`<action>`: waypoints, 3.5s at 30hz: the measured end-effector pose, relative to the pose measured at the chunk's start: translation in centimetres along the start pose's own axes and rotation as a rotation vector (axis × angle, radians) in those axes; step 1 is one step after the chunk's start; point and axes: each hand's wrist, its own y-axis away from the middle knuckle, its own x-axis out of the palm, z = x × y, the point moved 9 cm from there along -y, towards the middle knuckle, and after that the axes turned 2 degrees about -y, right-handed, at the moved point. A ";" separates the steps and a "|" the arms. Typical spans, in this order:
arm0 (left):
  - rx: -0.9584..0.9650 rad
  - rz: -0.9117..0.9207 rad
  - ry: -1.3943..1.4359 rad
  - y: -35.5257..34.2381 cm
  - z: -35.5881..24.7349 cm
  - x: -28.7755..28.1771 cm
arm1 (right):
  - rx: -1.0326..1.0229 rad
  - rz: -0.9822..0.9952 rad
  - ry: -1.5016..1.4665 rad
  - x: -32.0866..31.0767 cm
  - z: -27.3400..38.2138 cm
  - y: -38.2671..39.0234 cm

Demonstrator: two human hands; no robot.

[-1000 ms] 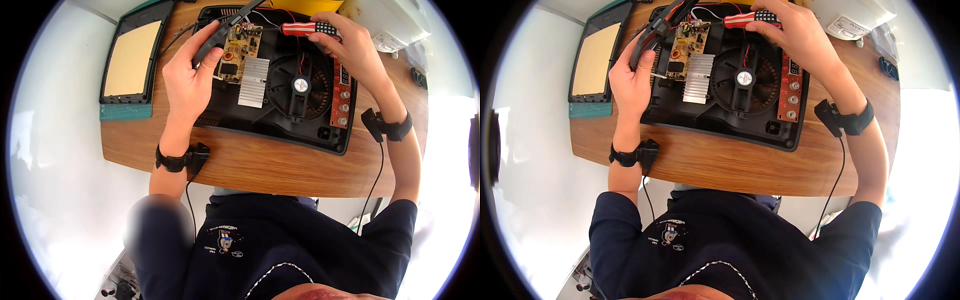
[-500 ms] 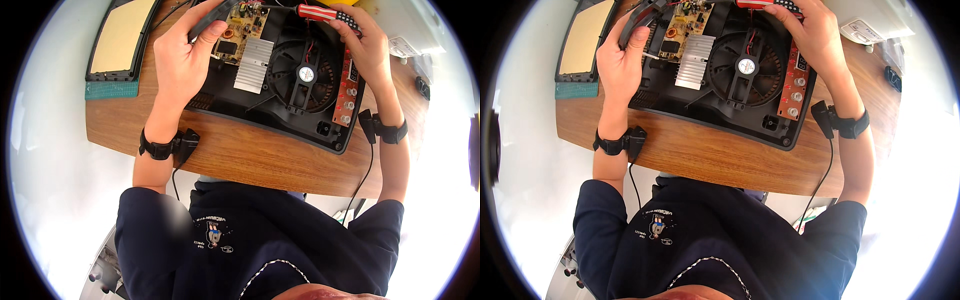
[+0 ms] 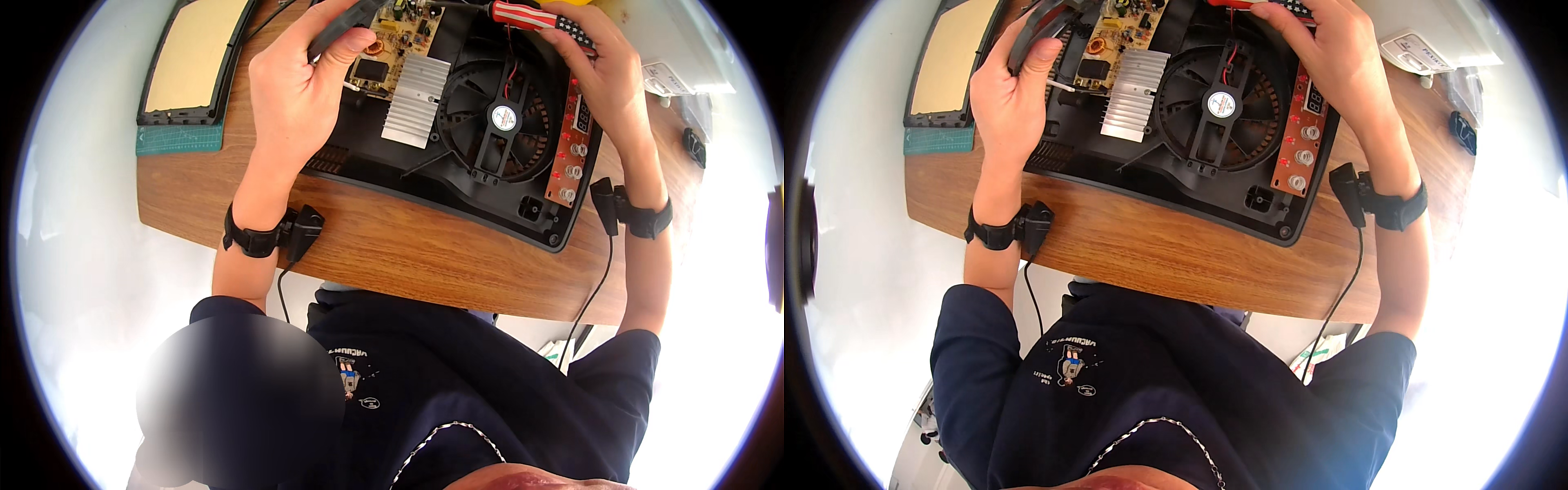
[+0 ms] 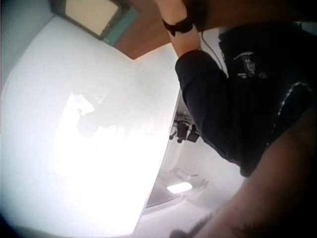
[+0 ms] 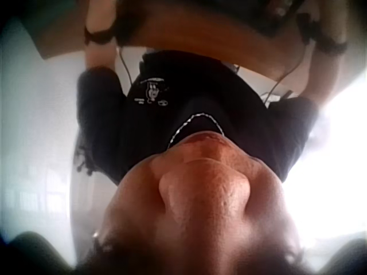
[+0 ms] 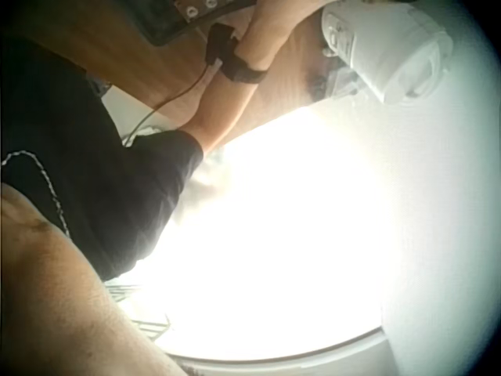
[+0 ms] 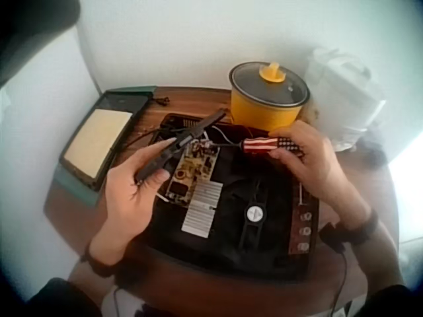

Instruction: The person uses a screwdriver to remove screws from a disassembled electronic device on a wooden table. They manipulate internal components including a copper coil and circuit board, then reattach a plastic cover.

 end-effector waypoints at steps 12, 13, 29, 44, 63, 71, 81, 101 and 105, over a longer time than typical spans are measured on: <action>-0.056 0.043 0.024 0.1 0.0 0.1 | -0.144 0.099 0.110 -0.3 1.5 -2.2; -0.046 0.035 0.060 0.2 0.2 0.1 | -0.164 0.094 0.118 -0.2 1.9 -2.7; 0.006 0.022 0.197 0.2 0.5 0.4 | -0.177 0.156 0.175 -0.3 3.0 -3.5; -0.019 0.025 0.118 0.1 0.4 0.3 | 0.052 0.251 0.030 0.1 0.9 -4.6; 0.002 -0.029 -0.008 0.9 2.3 -0.3 | 0.281 0.173 -0.200 -0.5 -4.7 -1.1; 0.026 -0.034 0.105 1.1 1.7 0.2 | 0.506 0.122 -0.455 -2.5 -4.0 7.7; 0.045 -0.048 0.205 0.6 0.4 0.0 | 0.374 -0.242 -0.683 -4.9 3.6 7.7; 0.143 -0.119 0.294 0.8 -0.2 -1.2 | 0.129 -0.065 -0.173 1.3 12.6 0.1; 0.109 -0.099 0.294 0.6 -0.3 -1.1 | -0.238 -0.090 -0.054 0.3 15.7 -1.1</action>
